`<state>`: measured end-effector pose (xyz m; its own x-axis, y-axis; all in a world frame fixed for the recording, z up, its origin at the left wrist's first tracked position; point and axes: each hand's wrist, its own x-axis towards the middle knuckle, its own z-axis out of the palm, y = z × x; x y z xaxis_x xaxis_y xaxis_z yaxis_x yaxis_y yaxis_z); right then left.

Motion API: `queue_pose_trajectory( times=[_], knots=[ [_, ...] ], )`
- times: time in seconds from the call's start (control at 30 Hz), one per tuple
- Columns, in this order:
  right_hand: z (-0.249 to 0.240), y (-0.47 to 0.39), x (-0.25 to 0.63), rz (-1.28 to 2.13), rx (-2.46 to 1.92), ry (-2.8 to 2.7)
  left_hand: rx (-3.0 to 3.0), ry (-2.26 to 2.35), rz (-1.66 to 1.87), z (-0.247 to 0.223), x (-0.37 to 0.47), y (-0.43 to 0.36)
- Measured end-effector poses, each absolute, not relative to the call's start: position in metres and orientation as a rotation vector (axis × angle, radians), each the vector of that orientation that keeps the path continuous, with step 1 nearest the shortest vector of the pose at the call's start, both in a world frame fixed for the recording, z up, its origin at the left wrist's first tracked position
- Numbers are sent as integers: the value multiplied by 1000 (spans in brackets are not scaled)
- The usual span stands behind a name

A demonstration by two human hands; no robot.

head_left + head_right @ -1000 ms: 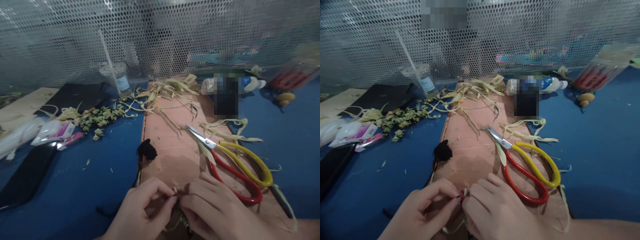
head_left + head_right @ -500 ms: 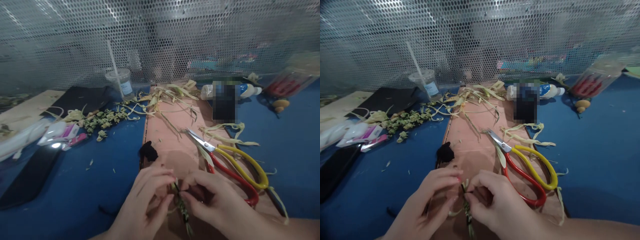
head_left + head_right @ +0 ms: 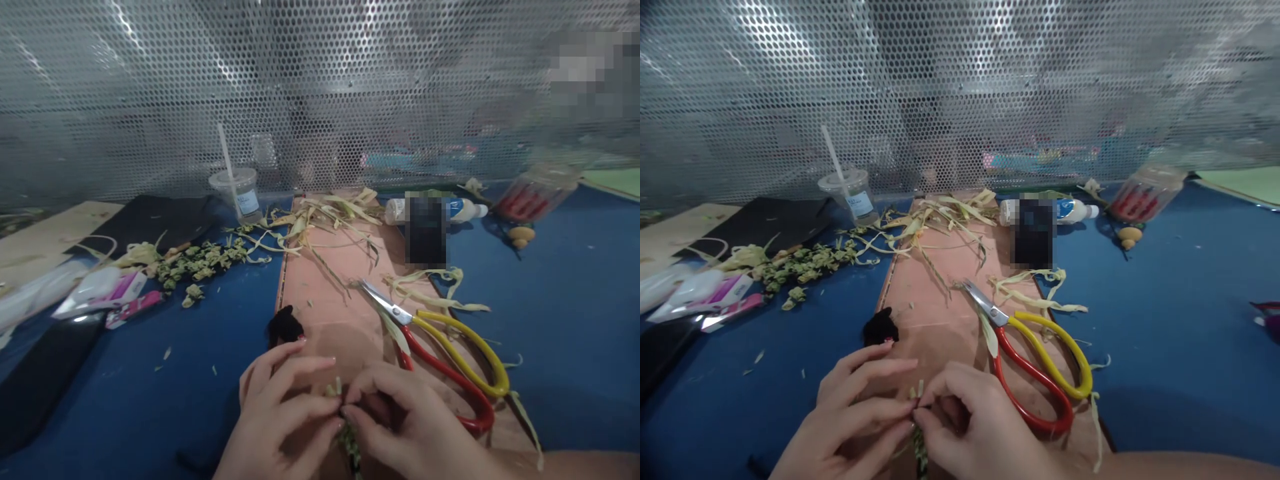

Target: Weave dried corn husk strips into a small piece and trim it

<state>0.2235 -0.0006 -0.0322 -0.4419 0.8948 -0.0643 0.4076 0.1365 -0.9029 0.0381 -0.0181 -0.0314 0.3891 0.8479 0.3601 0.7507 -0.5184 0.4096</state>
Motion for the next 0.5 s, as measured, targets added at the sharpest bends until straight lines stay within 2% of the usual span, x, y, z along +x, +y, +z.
queue_pose_trajectory(
  times=[0.5],
  knots=[
    [-33,-2,223,1184,-1247,-1968,2352,1427,810,-37,41,-13]
  ],
)
